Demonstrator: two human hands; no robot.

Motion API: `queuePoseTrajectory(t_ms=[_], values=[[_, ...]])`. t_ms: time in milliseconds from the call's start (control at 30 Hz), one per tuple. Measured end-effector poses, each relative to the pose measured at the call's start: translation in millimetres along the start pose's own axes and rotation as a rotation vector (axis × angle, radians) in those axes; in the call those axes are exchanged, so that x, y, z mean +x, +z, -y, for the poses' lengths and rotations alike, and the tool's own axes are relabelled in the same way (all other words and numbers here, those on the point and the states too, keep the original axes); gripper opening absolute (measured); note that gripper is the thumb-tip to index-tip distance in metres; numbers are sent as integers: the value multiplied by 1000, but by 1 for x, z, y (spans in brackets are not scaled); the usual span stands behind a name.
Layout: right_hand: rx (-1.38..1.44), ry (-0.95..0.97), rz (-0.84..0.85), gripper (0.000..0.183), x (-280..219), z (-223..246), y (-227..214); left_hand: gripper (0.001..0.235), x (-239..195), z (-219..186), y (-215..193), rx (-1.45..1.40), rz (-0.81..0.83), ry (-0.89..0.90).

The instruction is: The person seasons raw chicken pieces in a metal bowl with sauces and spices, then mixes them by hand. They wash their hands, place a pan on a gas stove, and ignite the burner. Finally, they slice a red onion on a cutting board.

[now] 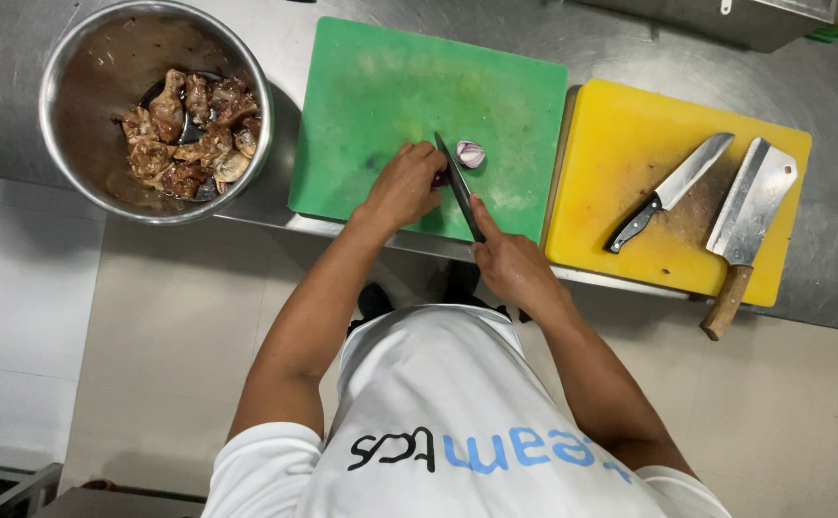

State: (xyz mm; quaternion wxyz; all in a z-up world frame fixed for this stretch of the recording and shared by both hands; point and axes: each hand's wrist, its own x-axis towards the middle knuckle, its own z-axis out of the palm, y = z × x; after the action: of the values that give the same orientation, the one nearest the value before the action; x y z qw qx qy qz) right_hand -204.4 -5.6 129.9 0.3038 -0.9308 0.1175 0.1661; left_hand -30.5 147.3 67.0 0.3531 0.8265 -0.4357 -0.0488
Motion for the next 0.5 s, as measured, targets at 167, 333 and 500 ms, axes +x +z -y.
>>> queuePoseTrajectory(t_ms=[167, 333, 500], values=[[-6, -88, -72, 78, 11, 5, 19, 35, -1, 3, 3, -18, -15, -2], [-30, -141, -140, 78, 23, 8, 20, 35, -2, 6, 2, -30, -38, 19], [-85, 0, 24, 77, 4, -1, 1, 29, -5, 7, 5, -67, -12, -40]])
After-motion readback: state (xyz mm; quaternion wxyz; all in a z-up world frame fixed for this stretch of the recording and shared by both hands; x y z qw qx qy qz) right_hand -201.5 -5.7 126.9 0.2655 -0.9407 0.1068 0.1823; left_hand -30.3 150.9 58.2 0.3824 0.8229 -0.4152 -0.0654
